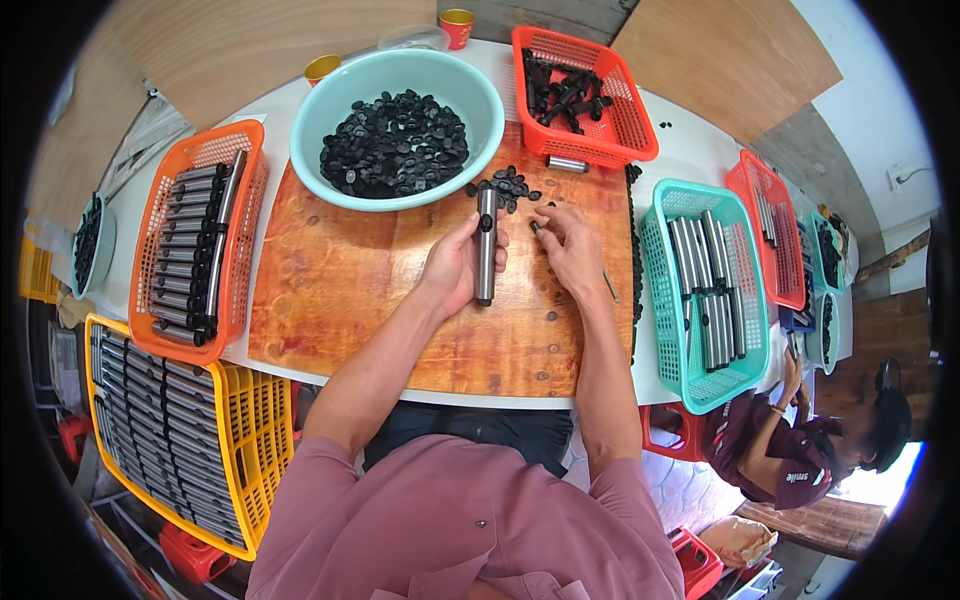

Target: The person assembles markers by inserting black caps onto silver barrels one at a time. They pick up a barrel, attach a cap, and place the finished marker into a yellow basket.

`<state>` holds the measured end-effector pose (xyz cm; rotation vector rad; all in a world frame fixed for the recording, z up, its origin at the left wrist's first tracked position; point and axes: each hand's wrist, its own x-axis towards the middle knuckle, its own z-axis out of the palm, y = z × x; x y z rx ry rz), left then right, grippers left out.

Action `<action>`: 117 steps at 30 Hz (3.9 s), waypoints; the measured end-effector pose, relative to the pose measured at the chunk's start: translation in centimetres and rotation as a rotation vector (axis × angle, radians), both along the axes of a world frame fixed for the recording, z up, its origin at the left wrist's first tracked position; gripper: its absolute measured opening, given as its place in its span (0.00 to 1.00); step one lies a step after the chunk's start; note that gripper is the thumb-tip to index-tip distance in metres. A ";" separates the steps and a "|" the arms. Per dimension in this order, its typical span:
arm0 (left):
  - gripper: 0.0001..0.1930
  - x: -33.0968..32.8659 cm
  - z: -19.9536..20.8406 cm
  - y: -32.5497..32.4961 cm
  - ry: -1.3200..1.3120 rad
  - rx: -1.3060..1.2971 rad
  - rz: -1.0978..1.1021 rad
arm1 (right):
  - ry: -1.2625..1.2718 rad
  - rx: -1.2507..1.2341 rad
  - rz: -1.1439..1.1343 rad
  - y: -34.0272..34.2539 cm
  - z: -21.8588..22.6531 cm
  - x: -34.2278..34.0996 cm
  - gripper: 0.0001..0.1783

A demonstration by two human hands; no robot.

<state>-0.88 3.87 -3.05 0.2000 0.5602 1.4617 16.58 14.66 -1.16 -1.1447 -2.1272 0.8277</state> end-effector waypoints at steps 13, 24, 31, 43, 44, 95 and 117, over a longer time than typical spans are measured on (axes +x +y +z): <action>0.22 0.3 0.1 0.1 0.041 -0.006 -0.032 | -0.075 0.069 -0.020 0.0 -1.2 0.3 0.12; 0.22 0.5 0.1 0.2 0.098 0.025 -0.040 | -0.154 0.088 0.193 -0.9 0.5 0.6 0.15; 0.16 0.3 -0.4 0.1 0.059 0.040 -0.007 | -0.047 -0.024 0.100 -1.2 0.6 0.2 0.13; 0.16 0.9 0.2 0.0 0.038 0.025 -0.014 | 0.045 0.047 0.011 -1.7 0.5 0.3 0.11; 0.16 0.9 0.3 0.0 0.029 0.026 -0.018 | 0.118 0.009 -0.017 -2.0 1.0 0.2 0.11; 0.15 1.8 1.6 -1.2 0.440 0.007 -0.207 | 0.726 -0.623 0.159 -2.4 0.3 -0.3 0.21; 0.16 1.2 2.0 -5.0 1.252 0.102 -0.180 | 0.456 -0.651 0.334 -3.1 2.8 1.5 0.19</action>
